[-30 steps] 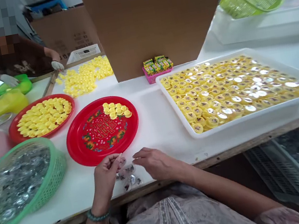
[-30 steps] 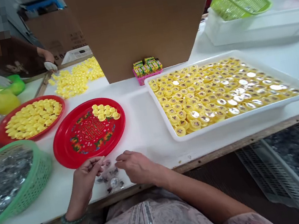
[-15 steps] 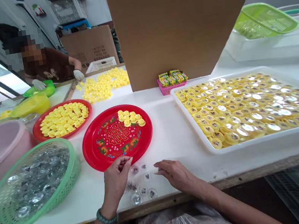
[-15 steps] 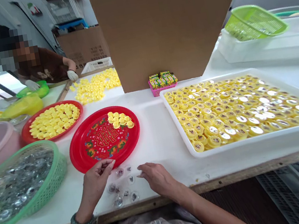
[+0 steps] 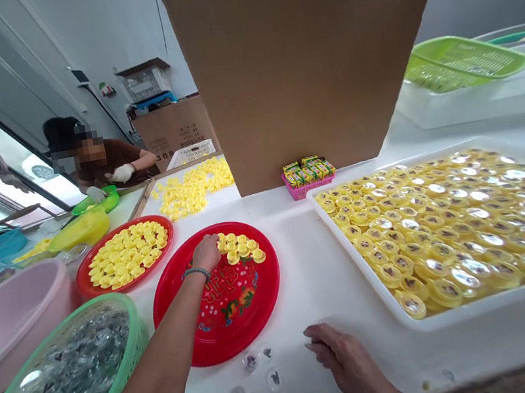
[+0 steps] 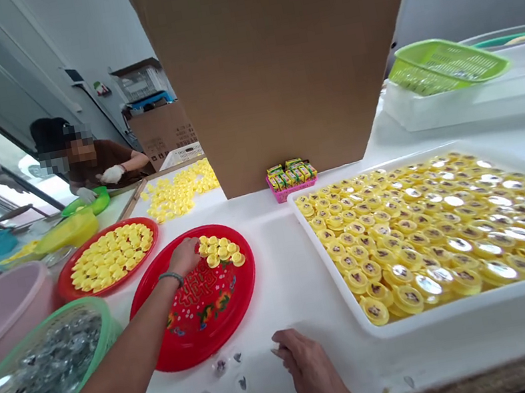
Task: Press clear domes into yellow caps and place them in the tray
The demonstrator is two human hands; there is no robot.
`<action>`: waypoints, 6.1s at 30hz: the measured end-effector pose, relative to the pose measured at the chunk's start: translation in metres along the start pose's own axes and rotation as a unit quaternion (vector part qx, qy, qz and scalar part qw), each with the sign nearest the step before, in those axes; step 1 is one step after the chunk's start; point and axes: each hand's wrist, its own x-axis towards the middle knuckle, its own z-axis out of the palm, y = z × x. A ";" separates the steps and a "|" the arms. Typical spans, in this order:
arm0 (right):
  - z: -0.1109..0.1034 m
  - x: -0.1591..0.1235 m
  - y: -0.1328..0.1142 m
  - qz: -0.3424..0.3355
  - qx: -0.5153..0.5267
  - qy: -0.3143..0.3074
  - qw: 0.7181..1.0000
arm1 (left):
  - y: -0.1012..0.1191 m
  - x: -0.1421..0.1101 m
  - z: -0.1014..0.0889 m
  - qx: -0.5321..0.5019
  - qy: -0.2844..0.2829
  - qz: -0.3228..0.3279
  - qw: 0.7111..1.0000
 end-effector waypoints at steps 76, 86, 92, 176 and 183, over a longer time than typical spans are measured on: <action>-0.054 0.027 -0.011 -0.063 -0.124 -0.117 0.983 | 0.124 -0.202 0.055 -0.352 -0.050 0.086 0.931; -0.061 0.041 -0.005 -0.082 -0.168 -0.137 0.973 | 0.125 -0.189 0.062 -0.406 -0.048 0.123 0.904; -0.065 0.038 -0.007 -0.071 -0.186 -0.140 0.970 | 0.128 -0.200 0.059 -0.428 -0.061 0.058 0.900; -0.141 0.010 -0.035 -0.088 -0.297 0.005 0.951 | 0.116 -0.190 0.008 -0.652 -0.086 -0.125 0.743; -0.007 0.033 -0.045 -0.215 -0.242 -0.170 0.931 | 0.078 -0.211 -0.002 -0.640 0.016 -0.175 0.748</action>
